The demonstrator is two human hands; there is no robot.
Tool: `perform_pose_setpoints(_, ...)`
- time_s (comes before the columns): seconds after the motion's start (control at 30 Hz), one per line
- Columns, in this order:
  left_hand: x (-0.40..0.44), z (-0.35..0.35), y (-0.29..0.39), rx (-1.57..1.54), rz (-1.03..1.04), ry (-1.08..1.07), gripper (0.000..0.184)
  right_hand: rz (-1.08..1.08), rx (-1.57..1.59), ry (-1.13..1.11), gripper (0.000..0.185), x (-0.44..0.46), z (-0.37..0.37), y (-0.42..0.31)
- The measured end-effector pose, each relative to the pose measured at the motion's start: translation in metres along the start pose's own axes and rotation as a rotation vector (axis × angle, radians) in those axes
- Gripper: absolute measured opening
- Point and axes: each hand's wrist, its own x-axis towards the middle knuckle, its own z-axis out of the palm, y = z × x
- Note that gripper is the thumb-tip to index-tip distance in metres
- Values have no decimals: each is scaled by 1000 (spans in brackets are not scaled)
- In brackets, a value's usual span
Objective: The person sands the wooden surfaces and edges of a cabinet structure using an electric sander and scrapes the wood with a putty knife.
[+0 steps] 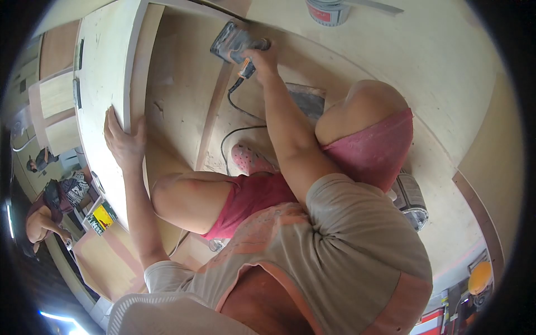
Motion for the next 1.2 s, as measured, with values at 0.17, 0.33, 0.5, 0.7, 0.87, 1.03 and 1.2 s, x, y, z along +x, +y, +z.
perform_pose_setpoints(0.17, -1, 0, 3, -10, 14, 20, 74, -98, 18, 1, 82, -1, 10, -19)
perform_pose_setpoints(0.33, 3, -3, 3, -8, 4, 23, 74, -196, -16, -13, 84, -16, 29, -44)
perform_pose_setpoints(0.5, 1, 0, 2, -4, -4, 28, 74, -306, -91, -49, 82, -24, 37, -62)
perform_pose_setpoints(0.7, 3, -4, -3, -7, -17, 23, 76, -337, 141, -75, 70, -23, 38, -67)
perform_pose_setpoints(0.87, 1, -6, -2, -23, -16, 19, 75, -385, 99, 53, 68, 8, 24, -92)
perform_pose_setpoints(1.03, 0, -6, -5, -35, -46, 34, 73, -355, 37, -60, 62, 42, 28, -119)
perform_pose_setpoints(1.2, 0, -5, -7, -44, -36, 28, 74, -422, 99, -52, 43, 39, 41, -147)
